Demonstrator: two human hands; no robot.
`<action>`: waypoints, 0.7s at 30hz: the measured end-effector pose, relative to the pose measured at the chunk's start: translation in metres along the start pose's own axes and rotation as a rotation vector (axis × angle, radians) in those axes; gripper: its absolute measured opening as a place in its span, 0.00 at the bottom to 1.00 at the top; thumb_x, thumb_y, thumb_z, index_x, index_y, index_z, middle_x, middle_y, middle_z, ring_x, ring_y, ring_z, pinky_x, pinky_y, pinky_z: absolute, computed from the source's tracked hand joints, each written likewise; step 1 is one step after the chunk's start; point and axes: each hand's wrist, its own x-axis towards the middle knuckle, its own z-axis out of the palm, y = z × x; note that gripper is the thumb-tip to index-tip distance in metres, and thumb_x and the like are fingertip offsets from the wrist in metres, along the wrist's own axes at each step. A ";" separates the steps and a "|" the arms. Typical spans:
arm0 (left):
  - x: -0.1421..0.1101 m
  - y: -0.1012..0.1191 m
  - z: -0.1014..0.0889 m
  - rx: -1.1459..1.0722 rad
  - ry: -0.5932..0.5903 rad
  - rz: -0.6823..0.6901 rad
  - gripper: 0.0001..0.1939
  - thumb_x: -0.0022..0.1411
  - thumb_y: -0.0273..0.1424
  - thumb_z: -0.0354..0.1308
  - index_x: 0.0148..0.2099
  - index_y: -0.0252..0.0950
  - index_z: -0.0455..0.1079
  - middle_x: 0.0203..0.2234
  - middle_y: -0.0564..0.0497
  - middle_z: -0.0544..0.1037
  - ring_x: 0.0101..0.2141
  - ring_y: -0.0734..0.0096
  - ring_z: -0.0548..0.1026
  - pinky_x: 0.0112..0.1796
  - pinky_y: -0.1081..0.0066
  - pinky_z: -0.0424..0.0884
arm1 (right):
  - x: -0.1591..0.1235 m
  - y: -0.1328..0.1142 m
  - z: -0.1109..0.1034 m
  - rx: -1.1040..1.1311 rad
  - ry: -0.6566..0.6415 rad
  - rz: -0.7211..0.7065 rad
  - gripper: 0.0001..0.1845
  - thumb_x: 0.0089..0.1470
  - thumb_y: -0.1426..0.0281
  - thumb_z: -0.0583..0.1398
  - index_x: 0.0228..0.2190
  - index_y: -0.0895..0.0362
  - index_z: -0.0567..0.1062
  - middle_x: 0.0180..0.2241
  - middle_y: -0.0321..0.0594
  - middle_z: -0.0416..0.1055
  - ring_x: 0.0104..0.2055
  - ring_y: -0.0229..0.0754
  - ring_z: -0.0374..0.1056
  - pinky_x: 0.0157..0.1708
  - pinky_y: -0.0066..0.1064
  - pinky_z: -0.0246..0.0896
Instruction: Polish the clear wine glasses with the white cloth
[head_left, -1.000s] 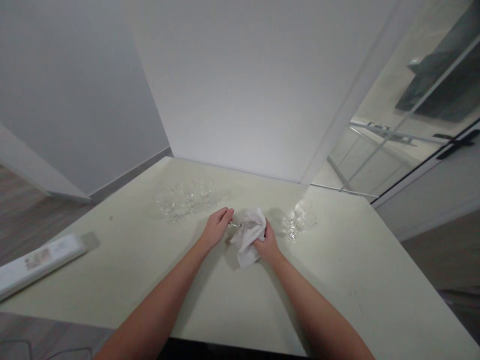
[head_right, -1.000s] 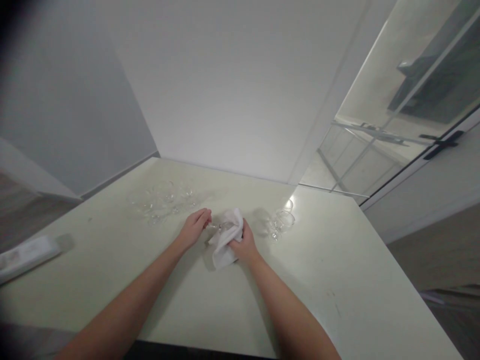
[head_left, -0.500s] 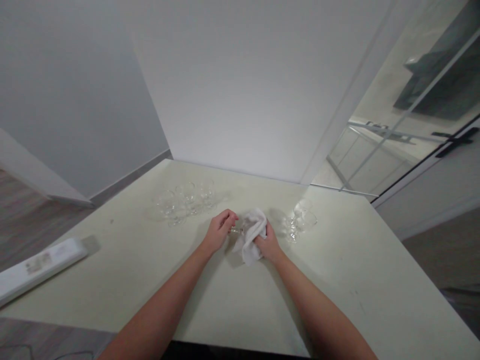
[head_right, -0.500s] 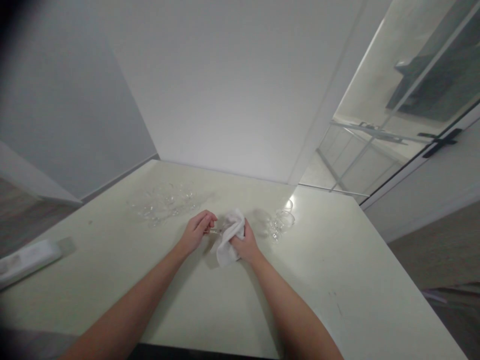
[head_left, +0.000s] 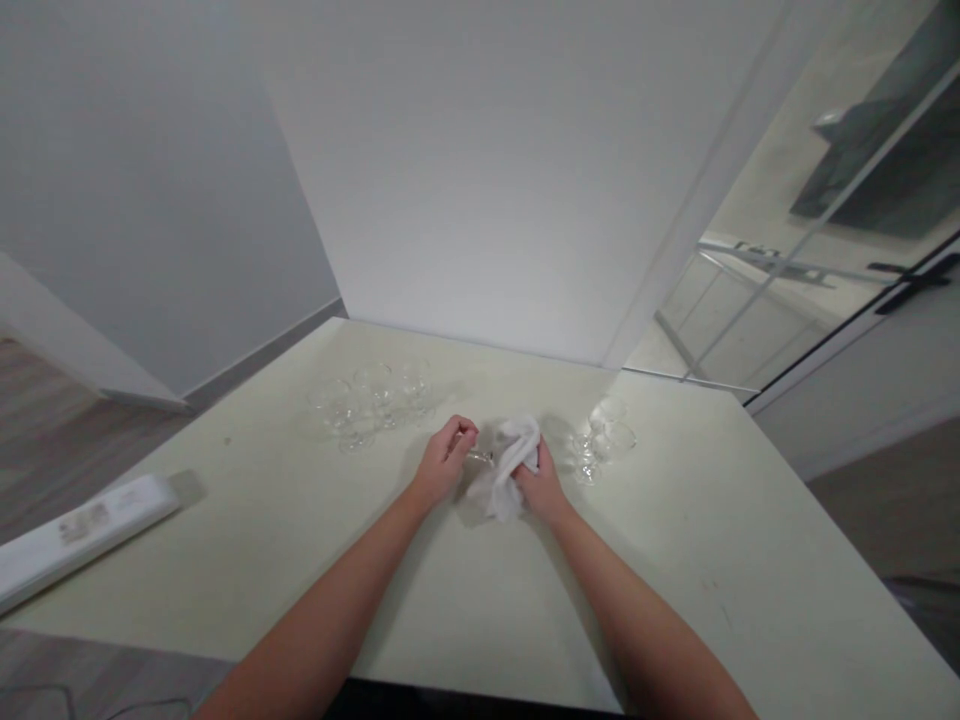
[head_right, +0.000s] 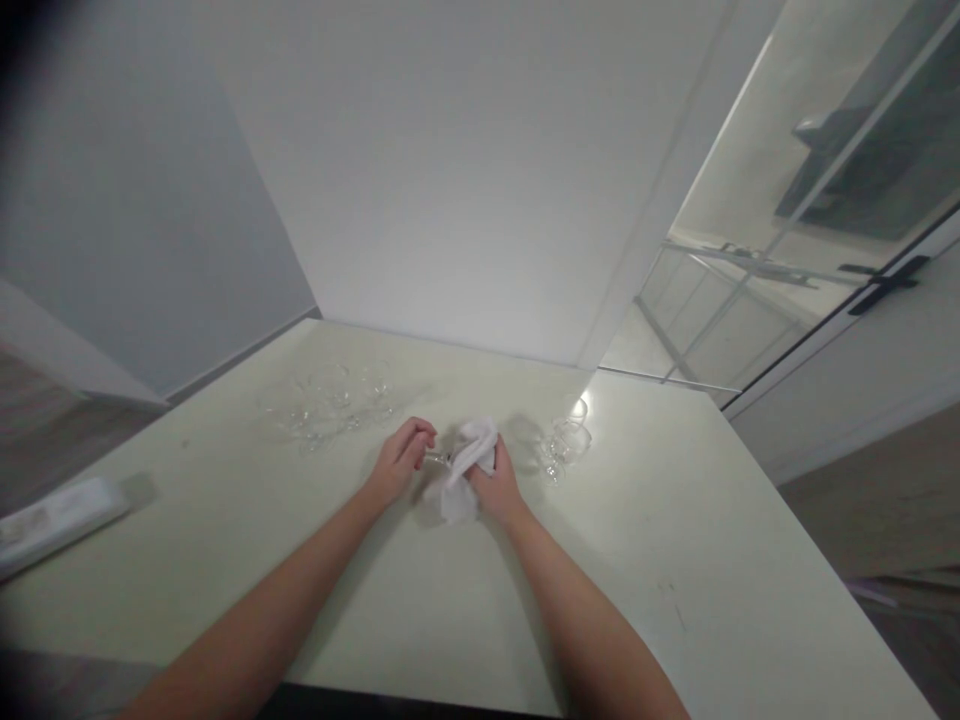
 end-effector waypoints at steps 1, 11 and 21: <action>-0.003 0.003 0.000 0.047 -0.009 0.135 0.17 0.64 0.44 0.50 0.40 0.35 0.68 0.31 0.48 0.72 0.30 0.69 0.69 0.33 0.69 0.66 | 0.002 0.002 -0.002 0.053 0.015 0.050 0.30 0.46 0.57 0.66 0.49 0.53 0.69 0.43 0.41 0.74 0.42 0.45 0.70 0.44 0.36 0.67; 0.007 0.005 0.001 -0.192 0.015 -0.406 0.29 0.64 0.54 0.42 0.27 0.35 0.66 0.17 0.52 0.67 0.18 0.73 0.63 0.21 0.73 0.58 | -0.008 -0.011 0.001 -0.230 -0.155 -0.266 0.35 0.38 0.66 0.71 0.49 0.54 0.69 0.46 0.42 0.70 0.47 0.47 0.66 0.51 0.38 0.63; -0.009 0.009 -0.006 0.186 -0.006 0.310 0.13 0.62 0.40 0.56 0.32 0.37 0.64 0.27 0.53 0.68 0.24 0.75 0.64 0.28 0.72 0.61 | 0.002 0.013 0.001 0.177 0.062 0.094 0.28 0.48 0.54 0.64 0.47 0.54 0.70 0.38 0.38 0.74 0.37 0.42 0.70 0.41 0.32 0.67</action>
